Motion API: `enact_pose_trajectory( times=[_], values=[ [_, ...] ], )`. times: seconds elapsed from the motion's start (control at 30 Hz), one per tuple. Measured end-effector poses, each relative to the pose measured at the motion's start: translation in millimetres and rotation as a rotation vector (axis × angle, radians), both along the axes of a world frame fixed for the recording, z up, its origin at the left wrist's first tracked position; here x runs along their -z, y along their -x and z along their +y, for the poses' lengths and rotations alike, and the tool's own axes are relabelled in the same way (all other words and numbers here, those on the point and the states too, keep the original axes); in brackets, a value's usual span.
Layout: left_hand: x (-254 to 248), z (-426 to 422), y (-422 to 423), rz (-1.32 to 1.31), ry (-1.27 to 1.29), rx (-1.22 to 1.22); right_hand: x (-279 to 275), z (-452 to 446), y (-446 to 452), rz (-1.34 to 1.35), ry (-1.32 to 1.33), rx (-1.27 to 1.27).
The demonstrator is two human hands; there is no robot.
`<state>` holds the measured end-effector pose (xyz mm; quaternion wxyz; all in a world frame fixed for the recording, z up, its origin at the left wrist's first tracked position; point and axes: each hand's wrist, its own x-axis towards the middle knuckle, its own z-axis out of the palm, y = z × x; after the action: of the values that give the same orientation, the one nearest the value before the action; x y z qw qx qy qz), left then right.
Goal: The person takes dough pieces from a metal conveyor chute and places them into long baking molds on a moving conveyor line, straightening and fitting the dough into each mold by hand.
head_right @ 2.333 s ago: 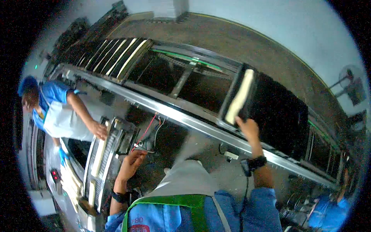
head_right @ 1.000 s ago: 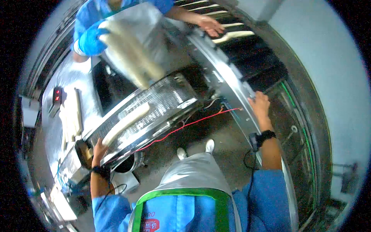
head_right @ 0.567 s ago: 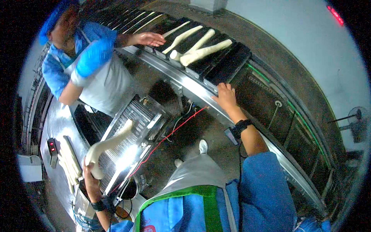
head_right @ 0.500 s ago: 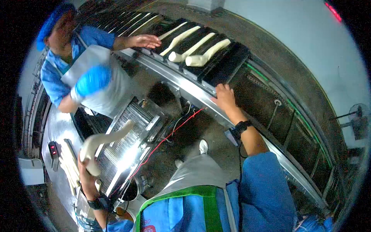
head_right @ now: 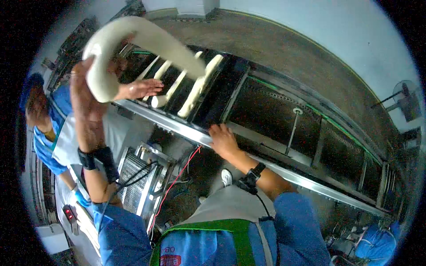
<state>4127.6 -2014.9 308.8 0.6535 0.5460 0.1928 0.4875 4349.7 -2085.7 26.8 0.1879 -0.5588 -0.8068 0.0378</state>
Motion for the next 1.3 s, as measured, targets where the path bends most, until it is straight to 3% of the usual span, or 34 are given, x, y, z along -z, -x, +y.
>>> enact_pose_trajectory(
  times=[0.03, 0.07, 0.1, 0.13, 0.17, 0.2, 0.27, 0.3, 0.33, 0.4, 0.47, 0.5, 0.67, 0.7, 0.73, 0.8, 0.87, 0.97, 1.07, 1.2, 1.3],
  values=[
    [9, 7, -11, 0.093, 0.121, -0.006, 0, -1, 1, 0.008, 0.014, -0.002],
    [43, 16, -45, 0.191, 0.090, -0.165, -3, -2, 2, 0.035, 0.035, -0.004],
    [70, 30, -50, 0.207, 0.284, -0.098, -3, 1, 1, 0.042, 0.047, -0.010],
    [82, 23, -69, 0.256, 0.191, -0.098, -5, 3, 0, 0.048, 0.059, -0.018],
    [148, 56, -72, 0.404, 0.218, -0.179, -5, 6, -1, 0.049, 0.064, -0.016],
    [148, 40, -90, 0.622, 0.222, -0.185, -5, 10, -3, 0.061, 0.083, -0.035],
    [249, 56, -86, 0.935, 0.060, -0.058, -9, 13, -5, 0.075, 0.113, -0.048],
    [261, 49, -85, 1.038, -0.136, 0.009, -14, 15, -7, 0.054, 0.129, -0.054],
    [267, 44, -86, 1.132, -0.338, 0.077, -15, 18, -10, 0.035, 0.145, -0.060],
    [243, 39, -93, 1.323, -0.332, 0.017, -8, 19, -12, 0.066, 0.096, -0.073],
    [242, 53, -91, 1.326, -0.347, 0.031, -6, 20, -13, 0.093, 0.033, -0.098],
    [241, 60, -93, 1.413, -0.471, 0.045, -8, 21, -12, 0.061, 0.082, -0.108],
    [248, 113, -144, 1.384, -0.713, 0.040, 9, 25, 1, -0.045, 0.168, -0.087],
    [250, 123, -155, 1.366, -0.783, 0.014, 27, 25, 4, 0.003, 0.089, -0.100],
    [265, 138, -161, 1.364, -0.790, 0.012, 39, 26, 5, 0.050, 0.010, -0.112],
    [301, 161, -173, 1.423, -0.742, 0.000, 14, 31, 5, 0.006, -0.087, -0.107],
    [277, 159, -180, 1.570, -0.742, 0.041, 13, 34, 7, 0.019, 0.037, -0.126],
    [269, 163, -168, 1.618, -0.852, 0.103, 17, 40, 16, 0.046, -0.058, -0.131],
    [265, 163, -150, 1.624, -0.780, 0.145, 15, 45, 19, 0.100, -0.175, -0.135],
    [264, 158, -145, 1.752, -0.572, 0.028, 27, 55, 26, 0.082, -0.106, -0.161],
    [284, 159, -111, 1.334, -0.586, 0.034, 39, 65, 27, 0.112, -0.129, -0.162]
  ],
)
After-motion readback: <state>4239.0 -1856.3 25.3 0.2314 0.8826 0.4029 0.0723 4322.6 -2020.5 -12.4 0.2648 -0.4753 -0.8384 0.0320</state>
